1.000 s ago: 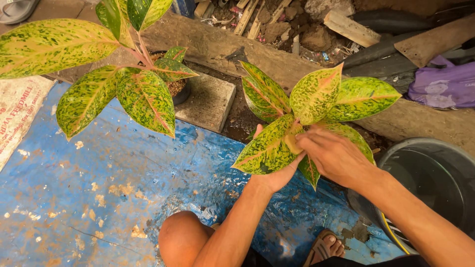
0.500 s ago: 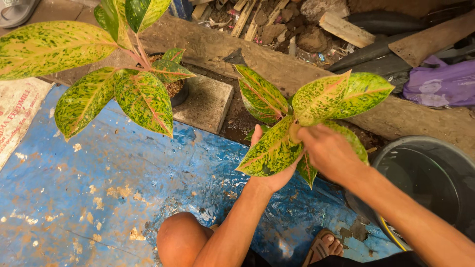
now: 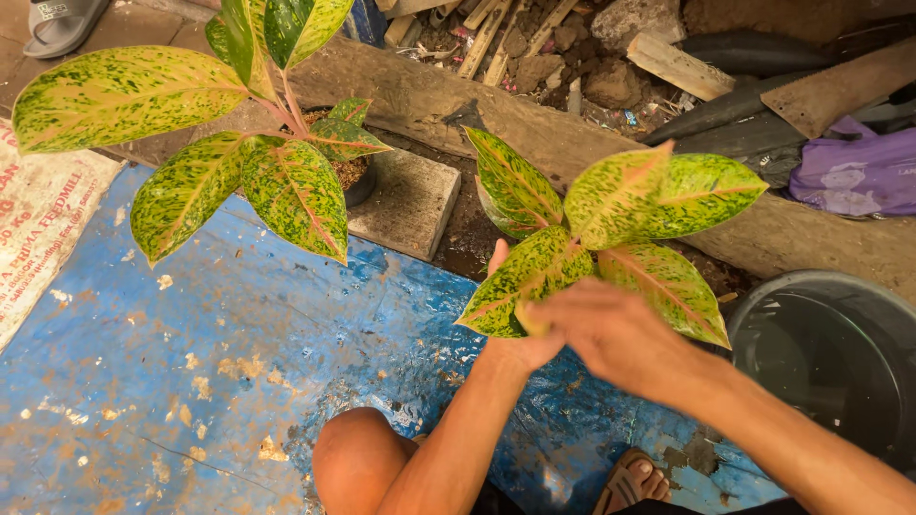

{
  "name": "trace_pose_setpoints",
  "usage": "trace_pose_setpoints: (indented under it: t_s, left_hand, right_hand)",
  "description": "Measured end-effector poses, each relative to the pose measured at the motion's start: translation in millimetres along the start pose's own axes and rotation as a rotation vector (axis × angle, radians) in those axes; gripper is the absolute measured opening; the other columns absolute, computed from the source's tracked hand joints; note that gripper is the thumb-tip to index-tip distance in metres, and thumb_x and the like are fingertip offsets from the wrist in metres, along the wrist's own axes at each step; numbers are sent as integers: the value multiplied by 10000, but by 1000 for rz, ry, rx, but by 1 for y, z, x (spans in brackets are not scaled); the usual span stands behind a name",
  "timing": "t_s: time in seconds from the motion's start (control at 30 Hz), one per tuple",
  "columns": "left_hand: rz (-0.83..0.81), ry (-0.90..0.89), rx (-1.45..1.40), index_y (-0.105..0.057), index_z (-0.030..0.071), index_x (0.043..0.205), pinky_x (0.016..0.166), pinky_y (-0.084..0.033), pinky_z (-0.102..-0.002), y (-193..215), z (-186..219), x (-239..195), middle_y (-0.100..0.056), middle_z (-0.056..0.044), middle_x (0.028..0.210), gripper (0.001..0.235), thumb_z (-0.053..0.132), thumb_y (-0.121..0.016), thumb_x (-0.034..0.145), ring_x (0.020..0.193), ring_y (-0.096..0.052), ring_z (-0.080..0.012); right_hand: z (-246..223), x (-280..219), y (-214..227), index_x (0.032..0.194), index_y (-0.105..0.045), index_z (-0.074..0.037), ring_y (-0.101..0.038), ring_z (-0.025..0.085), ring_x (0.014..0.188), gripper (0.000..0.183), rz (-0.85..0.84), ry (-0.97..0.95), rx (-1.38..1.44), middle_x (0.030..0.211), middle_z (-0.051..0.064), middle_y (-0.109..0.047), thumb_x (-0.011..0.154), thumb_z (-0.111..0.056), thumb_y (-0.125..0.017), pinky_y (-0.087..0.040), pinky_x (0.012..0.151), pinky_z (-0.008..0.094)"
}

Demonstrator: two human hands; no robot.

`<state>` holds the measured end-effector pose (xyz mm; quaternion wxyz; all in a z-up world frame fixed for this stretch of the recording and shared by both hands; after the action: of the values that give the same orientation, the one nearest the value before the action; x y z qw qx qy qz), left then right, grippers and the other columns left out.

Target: The person wipes the leaves of a potted plant using a yellow sponge, dipping the sponge into a bucket of water and cleaning each leaf individually.

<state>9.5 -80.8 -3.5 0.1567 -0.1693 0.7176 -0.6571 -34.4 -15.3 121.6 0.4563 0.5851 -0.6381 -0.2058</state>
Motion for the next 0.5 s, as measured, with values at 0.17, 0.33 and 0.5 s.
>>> trace_pose_setpoints:
  t_s: [0.17,0.33,0.5]
  left_hand:
    - [191,-68,186,-591,93,1436,1179,-461,-374,15,1,-7,-641,-83,1421,428,330,-531,1086,1298,-601,-230]
    - [121,-27,82,-602,78,1364,1081,-465,-428,0,5,-19,-656,-123,1344,524,477,-522,1034,1204,-601,-273]
    - [83,-40,14,-584,76,1398,1113,-459,-442,-17,4,-21,-642,-126,1350,581,538,-509,1052,1236,-595,-276]
  right_hand:
    - [33,12,5,1142,-721,-5,-701,379,933,294,76,-151,-137,1054,189,-738,863,29,-636,-562,839,446]
    - [1,-1,-27,1089,-731,-38,-694,341,944,237,-160,-92,4,962,143,-733,879,-12,-625,-561,843,443]
    - [2,12,12,1142,-695,-9,-668,376,961,314,67,-72,-143,1066,178,-731,846,-7,-591,-556,791,462]
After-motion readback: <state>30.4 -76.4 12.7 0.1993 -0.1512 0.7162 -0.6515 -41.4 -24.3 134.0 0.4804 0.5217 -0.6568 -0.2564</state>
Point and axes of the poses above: each hand's wrist, its own x-axis towards the middle knuckle, its own y-axis out of the back of the hand, z = x × y, the point moved 6 cm from there along x, towards the middle knuckle
